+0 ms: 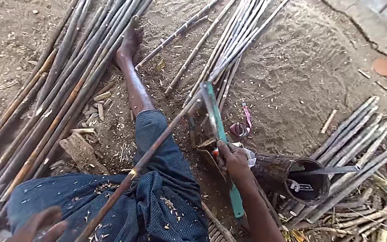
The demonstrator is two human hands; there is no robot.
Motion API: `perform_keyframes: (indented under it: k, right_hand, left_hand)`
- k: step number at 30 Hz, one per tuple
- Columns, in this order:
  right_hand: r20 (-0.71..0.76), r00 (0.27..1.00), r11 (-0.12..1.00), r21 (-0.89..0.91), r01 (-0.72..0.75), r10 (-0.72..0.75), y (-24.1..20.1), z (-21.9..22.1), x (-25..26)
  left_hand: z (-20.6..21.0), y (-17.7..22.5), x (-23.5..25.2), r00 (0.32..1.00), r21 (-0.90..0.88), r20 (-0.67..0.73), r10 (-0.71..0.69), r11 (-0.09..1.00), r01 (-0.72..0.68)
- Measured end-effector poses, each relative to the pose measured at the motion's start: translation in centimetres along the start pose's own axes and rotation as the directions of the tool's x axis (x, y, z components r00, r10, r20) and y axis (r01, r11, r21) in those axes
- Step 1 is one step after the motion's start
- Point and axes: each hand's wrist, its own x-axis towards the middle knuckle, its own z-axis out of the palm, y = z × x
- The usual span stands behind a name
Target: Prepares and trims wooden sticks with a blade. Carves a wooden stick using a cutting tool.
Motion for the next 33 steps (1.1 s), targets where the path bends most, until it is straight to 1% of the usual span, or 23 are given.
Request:
perform_keyframes:
  k: [2, 4, 6, 8, 10, 11, 12, 13, 14, 16, 17, 18, 20, 21, 22, 24, 25, 26, 28, 29, 30, 32, 33]
  right_hand:
    - [-0.016, 0.998, 0.998, 0.006, -0.06, 0.06, 0.2, 1.6, 1.3]
    - [0.089, 0.994, 0.987, -0.153, -0.047, 0.061, 0.6, 3.5, 0.7]
    - [0.249, 0.968, 0.92, -0.381, 0.088, 0.01, 0.7, 4.9, -0.4]
    - [0.317, 0.948, 0.856, -0.485, 0.179, -0.019, 0.6, 4.4, -0.1]
    - [0.166, 0.986, 0.962, -0.268, 0.048, -0.003, 0.8, 2.8, 2.1]
    - [0.062, 0.997, 0.993, -0.11, -0.033, 0.04, 1.2, 2.5, 3.2]
    - [-0.007, 0.997, 0.996, -0.031, -0.08, 0.08, 1.5, 2.7, 3.8]
    - [0.016, 0.997, 0.992, -0.102, -0.072, 0.074, 1.6, 3.2, 3.7]
    - [0.134, 0.99, 0.961, -0.276, -0.009, 0.048, 1.5, 3.6, 2.5]
    - [0.386, 0.922, 0.813, -0.531, 0.238, -0.017, 1.7, 4.7, -0.3]
    - [0.396, 0.918, 0.781, -0.574, 0.246, 0.002, 1.6, 4.7, -0.5]
    - [0.313, 0.949, 0.823, -0.544, 0.164, 0.018, 1.4, 4.2, 0.1]
    - [0.058, 0.997, 0.934, -0.356, -0.032, 0.056, 1.8, 3.4, 2.2]
    - [0.023, 0.998, 0.939, -0.341, -0.043, 0.055, 1.8, 3.4, 2.2]
    - [0.099, 0.994, 0.916, -0.401, 0.003, 0.04, 1.1, 3.7, 1.2]
    - [0.351, 0.936, 0.803, -0.564, 0.192, 0.024, 0.2, 4.6, -1.4]
    - [0.383, 0.923, 0.782, -0.588, 0.208, 0.043, 0.0, 4.7, -1.9]
    - [0.319, 0.947, 0.817, -0.556, 0.15, 0.043, 0.0, 4.2, -1.5]
    - [0.07, 0.995, 0.906, -0.422, -0.032, 0.067, 0.6, 3.1, 0.3]
    - [0.022, 0.998, 0.919, -0.391, -0.052, 0.066, 1.0, 3.1, 0.4]
    - [0.095, 0.994, 0.901, -0.435, -0.005, 0.052, 0.8, 3.4, -0.3]
    - [0.351, 0.934, 0.765, -0.618, 0.182, 0.061, -0.5, 4.9, -2.4]
    - [0.39, 0.917, 0.727, -0.654, 0.21, 0.087, -0.8, 5.1, -2.9]
  left_hand:
    - [2.3, 4.0, 2.1, 0.998, 0.073, -0.054, 0.011, 0.997, -0.007]
    - [7.1, 6.2, 5.0, 0.991, 0.111, -0.129, 0.041, 0.993, -0.027]
    - [10.9, 6.1, 7.0, 0.956, 0.176, -0.27, 0.115, 0.982, -0.069]
    - [11.4, 4.7, 7.4, 0.92, 0.227, -0.345, 0.187, 0.967, -0.112]
    - [10.6, 2.8, 7.1, 0.92, 0.209, -0.341, 0.192, 0.97, -0.125]
    - [10.3, 1.7, 6.7, 0.928, 0.188, -0.329, 0.177, 0.975, -0.119]
    - [10.2, 0.8, 6.5, 0.93, 0.176, -0.327, 0.171, 0.977, -0.118]
    - [10.1, 0.0, 6.5, 0.931, 0.165, -0.324, 0.171, 0.979, -0.122]
    - [10.0, -0.7, 6.6, 0.932, 0.153, -0.319, 0.172, 0.98, -0.129]
    - [9.9, -1.5, 6.5, 0.935, 0.136, -0.305, 0.179, 0.98, -0.143]
    - [9.8, -1.7, 6.5, 0.937, 0.137, -0.3, 0.181, 0.98, -0.146]
    - [9.8, -1.7, 6.5, 0.931, 0.152, -0.309, 0.192, 0.977, -0.151]
    - [10.5, -1.5, 6.4, 0.896, 0.202, -0.381, 0.229, 0.966, -0.161]
    - [11.0, -1.4, 6.3, 0.874, 0.223, -0.424, 0.237, 0.963, -0.153]
    - [11.3, -1.4, 6.4, 0.848, 0.237, -0.471, 0.244, 0.961, -0.146]
    - [11.6, -1.3, 6.2, 0.825, 0.231, -0.515, 0.233, 0.965, -0.128]
    - [11.5, -1.4, 6.2, 0.826, 0.228, -0.514, 0.232, 0.965, -0.129]
    - [11.4, -1.4, 6.4, 0.825, 0.231, -0.51, 0.242, 0.963, -0.139]
    - [11.8, -1.5, 6.6, 0.82, 0.231, -0.516, 0.248, 0.962, -0.146]
    - [12.2, -1.5, 6.5, 0.812, 0.236, -0.528, 0.25, 0.961, -0.143]
    - [12.3, -1.6, 6.5, 0.8, 0.248, -0.542, 0.257, 0.959, -0.14]
    - [12.5, -1.7, 6.4, 0.775, 0.258, -0.576, 0.262, 0.957, -0.131]
    - [12.6, -1.7, 6.4, 0.767, 0.26, -0.583, 0.267, 0.956, -0.135]
